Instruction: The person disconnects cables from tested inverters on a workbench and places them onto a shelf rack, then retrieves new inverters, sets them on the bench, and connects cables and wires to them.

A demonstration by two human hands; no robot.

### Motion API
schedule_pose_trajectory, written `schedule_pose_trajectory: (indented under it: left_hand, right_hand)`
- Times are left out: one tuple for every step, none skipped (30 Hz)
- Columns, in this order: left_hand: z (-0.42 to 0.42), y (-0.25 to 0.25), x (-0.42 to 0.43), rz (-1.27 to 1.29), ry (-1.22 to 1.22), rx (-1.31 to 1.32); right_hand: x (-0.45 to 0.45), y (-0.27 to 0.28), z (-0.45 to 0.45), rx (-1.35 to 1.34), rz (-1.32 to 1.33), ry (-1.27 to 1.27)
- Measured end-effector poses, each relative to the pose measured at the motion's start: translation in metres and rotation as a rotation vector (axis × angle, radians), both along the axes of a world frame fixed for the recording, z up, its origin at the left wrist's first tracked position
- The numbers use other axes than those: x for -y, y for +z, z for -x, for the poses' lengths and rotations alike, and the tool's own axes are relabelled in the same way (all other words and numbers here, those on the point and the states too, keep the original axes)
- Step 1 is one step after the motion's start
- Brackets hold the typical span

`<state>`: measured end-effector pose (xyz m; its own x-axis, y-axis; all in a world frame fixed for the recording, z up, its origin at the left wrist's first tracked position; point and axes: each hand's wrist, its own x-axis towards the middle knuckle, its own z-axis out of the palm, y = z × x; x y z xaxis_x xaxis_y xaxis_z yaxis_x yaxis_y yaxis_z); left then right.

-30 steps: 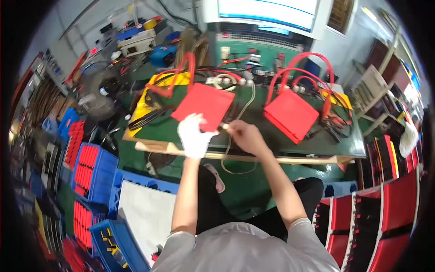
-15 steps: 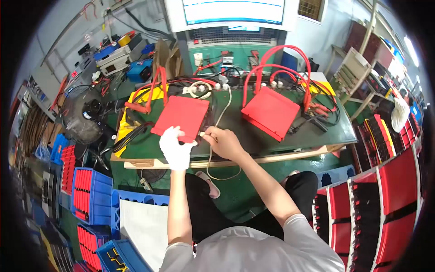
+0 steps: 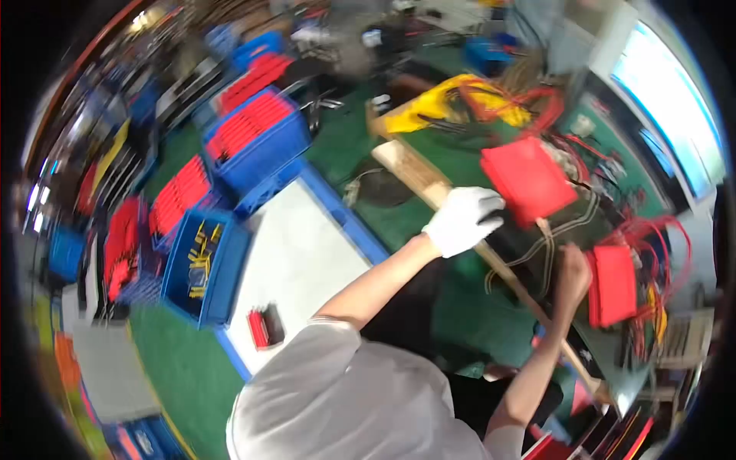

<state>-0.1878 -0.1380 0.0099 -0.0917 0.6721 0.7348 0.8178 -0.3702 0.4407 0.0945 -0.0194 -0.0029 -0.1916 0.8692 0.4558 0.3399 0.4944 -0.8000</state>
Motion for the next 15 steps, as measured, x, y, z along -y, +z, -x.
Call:
schedule_pose_trajectory:
  left_hand:
    - [0.016,-0.009,0.021,0.102,-0.025,0.052]
    - [0.036,-0.024,0.044,0.169,0.043,0.017]
    - [0.05,-0.048,0.072,0.152,0.201,-0.063]
    - [0.072,-0.081,0.098,0.3,0.287,-0.085]
    - [0.096,-0.117,0.125,0.441,0.364,-0.103]
    - [0.115,-0.144,0.159,0.741,0.473,-0.157]
    - [0.147,-0.224,0.203,0.873,0.555,-0.089]
    - [0.164,-0.269,0.251,1.029,0.741,-0.029]
    - [0.173,-0.278,0.298,1.258,0.769,-0.004]
    - [0.186,-0.346,0.36,1.265,0.85,0.019]
    - [0.179,-0.339,0.406,1.466,1.005,0.128]
    - [0.182,-0.336,0.445,1.671,1.027,0.265]
    - [0.174,-0.349,0.482,1.629,1.242,0.418]
    - [0.166,-0.363,0.519,1.541,1.463,0.564]
    - [0.156,-0.361,0.544,1.47,1.659,0.693]
  right_hand:
    - [-0.009,-0.008,-0.007,0.043,-0.095,-0.06]
    - [-0.021,-0.019,-0.024,-0.118,0.318,-0.029]
    - [-0.014,-0.019,-0.017,-0.12,0.163,-0.077]
    - [-0.005,-0.009,-0.014,-0.108,0.201,-0.077]
    - [-0.013,-0.012,-0.021,-0.063,0.224,-0.037]
    - [-0.011,-0.008,-0.022,-0.062,0.248,-0.059]
    - [-0.009,-0.002,-0.021,0.012,0.226,-0.056]
    - [-0.009,-0.004,-0.02,-0.007,0.207,-0.047]
    - [-0.01,-0.005,-0.02,-0.026,0.188,-0.041]
    - [-0.01,-0.001,-0.022,-0.009,0.234,-0.021]
    - [-0.009,0.003,-0.022,0.006,0.28,-0.006]
    - [-0.017,-0.001,-0.028,0.012,0.303,-0.017]
    - [-0.011,-0.002,-0.019,-0.008,0.236,-0.037]
    - [-0.014,-0.005,-0.018,-0.044,0.227,-0.024]
    - [-0.02,-0.008,-0.021,-0.083,0.215,-0.016]
